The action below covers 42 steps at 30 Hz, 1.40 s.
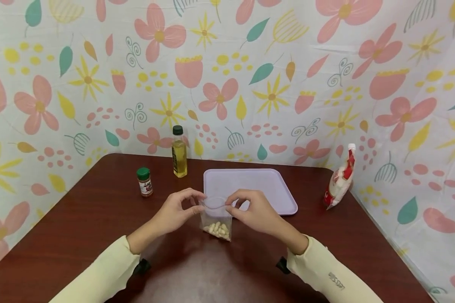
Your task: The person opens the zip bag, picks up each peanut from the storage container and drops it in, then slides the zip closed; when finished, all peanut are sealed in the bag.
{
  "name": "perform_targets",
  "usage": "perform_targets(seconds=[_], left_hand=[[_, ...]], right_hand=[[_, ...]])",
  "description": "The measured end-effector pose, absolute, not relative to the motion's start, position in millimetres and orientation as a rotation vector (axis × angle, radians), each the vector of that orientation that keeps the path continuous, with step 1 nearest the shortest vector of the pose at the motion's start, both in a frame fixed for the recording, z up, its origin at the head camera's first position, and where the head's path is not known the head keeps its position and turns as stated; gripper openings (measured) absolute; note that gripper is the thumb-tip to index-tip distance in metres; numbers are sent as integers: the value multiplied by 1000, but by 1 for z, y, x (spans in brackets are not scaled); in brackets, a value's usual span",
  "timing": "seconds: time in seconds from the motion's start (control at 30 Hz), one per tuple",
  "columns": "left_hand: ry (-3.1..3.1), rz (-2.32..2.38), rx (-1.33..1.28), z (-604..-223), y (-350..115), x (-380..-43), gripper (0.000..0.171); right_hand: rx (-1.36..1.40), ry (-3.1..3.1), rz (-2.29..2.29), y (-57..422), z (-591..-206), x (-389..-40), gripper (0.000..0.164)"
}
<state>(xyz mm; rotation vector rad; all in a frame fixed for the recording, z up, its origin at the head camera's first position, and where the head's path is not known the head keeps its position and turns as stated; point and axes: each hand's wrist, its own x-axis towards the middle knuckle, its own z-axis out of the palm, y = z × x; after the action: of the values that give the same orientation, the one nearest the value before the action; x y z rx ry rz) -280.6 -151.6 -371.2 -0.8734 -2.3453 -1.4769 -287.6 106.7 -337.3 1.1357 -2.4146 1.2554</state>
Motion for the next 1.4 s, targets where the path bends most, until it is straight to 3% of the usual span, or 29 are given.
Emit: perform_targets(seconds=[0.23,0.43,1.13,1.4], left_hand=[[-2412,-1571,-877,-368,-149,-283,27],[-2433,-1369,-916,-367,-147,-281,30],[-2427,-1282,-853,-358,-148,-282,10],[-2352,-919,-914,-347,-146,-286,10]], right_hand=[[1142,-2425,1196,115,-337,-290,9],[1117,-2448,1209,120,-336,-290,10],[1129,-2477,1176,128,-328,-296,8],[1047,-2413,1172,132,-326,-296,9]])
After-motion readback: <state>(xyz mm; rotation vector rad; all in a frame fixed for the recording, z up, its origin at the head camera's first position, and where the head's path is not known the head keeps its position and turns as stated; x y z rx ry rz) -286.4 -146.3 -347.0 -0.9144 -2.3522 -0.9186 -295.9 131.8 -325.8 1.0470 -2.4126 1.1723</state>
